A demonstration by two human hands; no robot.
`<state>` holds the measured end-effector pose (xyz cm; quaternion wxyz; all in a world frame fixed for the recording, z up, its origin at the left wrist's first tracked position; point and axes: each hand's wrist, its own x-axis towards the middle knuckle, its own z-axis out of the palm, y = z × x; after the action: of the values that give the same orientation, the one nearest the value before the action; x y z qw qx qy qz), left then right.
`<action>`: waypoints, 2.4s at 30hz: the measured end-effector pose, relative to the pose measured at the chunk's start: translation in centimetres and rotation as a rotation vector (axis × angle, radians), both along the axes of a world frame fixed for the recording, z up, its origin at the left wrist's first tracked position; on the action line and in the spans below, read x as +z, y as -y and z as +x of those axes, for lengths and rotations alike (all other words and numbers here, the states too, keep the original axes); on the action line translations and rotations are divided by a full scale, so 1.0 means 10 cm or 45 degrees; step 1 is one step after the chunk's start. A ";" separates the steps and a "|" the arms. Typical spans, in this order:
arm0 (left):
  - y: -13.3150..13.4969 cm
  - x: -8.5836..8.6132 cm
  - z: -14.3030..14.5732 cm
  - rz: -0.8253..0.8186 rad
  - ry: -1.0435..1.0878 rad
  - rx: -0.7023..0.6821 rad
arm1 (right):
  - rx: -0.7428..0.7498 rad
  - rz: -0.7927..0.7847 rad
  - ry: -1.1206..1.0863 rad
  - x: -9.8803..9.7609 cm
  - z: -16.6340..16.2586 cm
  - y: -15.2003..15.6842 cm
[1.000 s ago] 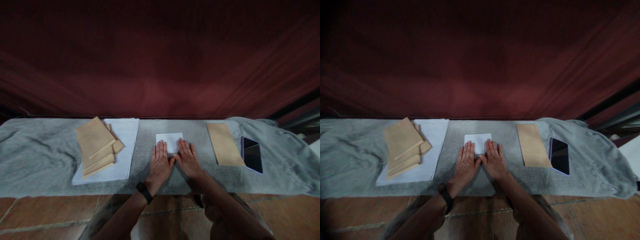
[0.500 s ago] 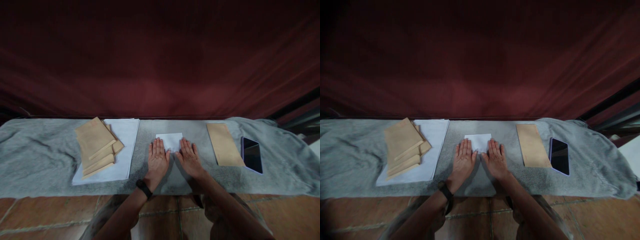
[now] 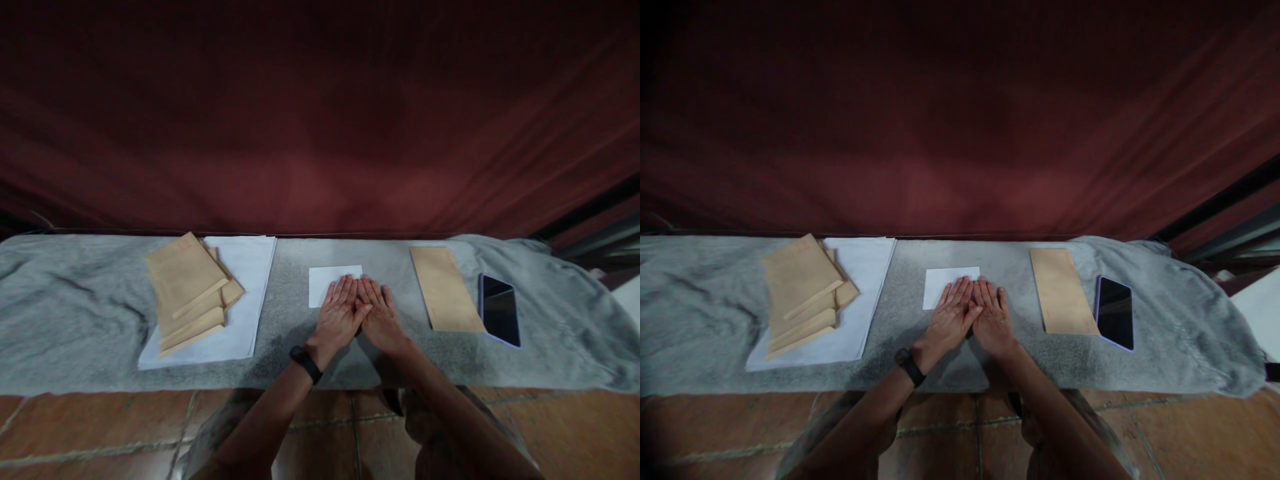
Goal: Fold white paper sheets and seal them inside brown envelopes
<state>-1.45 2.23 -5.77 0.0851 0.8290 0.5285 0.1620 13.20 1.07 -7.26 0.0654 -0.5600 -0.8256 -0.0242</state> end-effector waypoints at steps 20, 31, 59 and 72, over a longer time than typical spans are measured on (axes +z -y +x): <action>-0.20 -0.12 -0.15 0.056 -0.104 0.310 | -0.079 -0.013 -0.181 -0.01 -0.04 -0.02; -0.16 -0.09 -0.32 0.070 -0.155 0.424 | -0.086 0.044 -0.237 0.05 -0.07 -0.02; -0.11 -0.01 -0.31 -0.007 -0.283 0.430 | 0.032 -0.074 -0.323 0.00 -0.38 -0.40; -0.11 -0.04 -0.30 0.035 -0.258 0.443 | -0.028 0.091 -0.247 -0.10 -0.26 -0.46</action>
<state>-4.43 3.37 -6.15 -0.0089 0.7382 0.6675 0.0972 10.58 5.69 -8.21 0.1647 -0.5661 -0.8077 -0.0001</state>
